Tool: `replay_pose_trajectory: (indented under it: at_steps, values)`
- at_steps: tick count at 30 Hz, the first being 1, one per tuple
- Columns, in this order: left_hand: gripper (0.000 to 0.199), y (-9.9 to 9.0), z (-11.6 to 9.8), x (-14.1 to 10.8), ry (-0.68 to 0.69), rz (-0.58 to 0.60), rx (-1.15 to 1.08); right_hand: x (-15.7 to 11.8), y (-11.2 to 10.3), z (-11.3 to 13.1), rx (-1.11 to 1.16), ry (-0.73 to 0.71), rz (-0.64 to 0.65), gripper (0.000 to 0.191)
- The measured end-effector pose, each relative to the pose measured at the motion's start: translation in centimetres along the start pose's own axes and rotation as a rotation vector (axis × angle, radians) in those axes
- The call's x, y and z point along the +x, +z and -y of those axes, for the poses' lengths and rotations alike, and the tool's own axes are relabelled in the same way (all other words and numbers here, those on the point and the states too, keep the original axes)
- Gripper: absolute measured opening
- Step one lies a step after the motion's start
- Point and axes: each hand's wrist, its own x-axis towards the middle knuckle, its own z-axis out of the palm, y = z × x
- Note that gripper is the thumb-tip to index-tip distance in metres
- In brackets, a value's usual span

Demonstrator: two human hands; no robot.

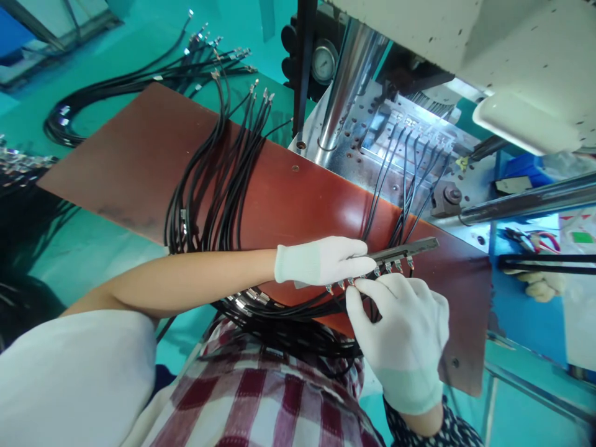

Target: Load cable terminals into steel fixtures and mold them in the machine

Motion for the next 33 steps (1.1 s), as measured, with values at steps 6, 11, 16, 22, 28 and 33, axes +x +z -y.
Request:
replay_pose_trajectory:
  at_steps: [6, 11, 16, 22, 28, 33]
  values:
    - [0.038, 0.0, -0.1, 0.0, -0.027, 0.001, -0.010, 0.5, 1.1, 0.1, 0.018, 0.002, -0.054, 0.023]
    - [0.038, 0.2, 0.2, 0.0, 0.003, -0.029, 0.013, -0.4, 0.0, 0.1, -0.014, -0.009, -0.040, 0.013]
    - [0.038, 0.2, 0.2, 0.1, -0.008, -0.037, 0.004, -0.3, 0.1, 1.0, -0.016, -0.029, -0.033, 0.012]
    - [0.037, 0.2, 0.1, 0.2, 0.027, -0.040, 0.032, 0.1, 1.1, 1.6, 0.012, -0.013, -0.090, 0.016]
    - [0.039, 0.3, 0.5, 0.1, -0.021, -0.021, -0.002, -1.0, 0.2, 1.5, 0.039, -0.023, -0.011, 0.011]
    - [0.040, 0.5, 0.6, 0.3, 0.018, -0.045, 0.050, -0.9, 1.4, 2.5, 0.054, -0.051, -0.066, 0.012]
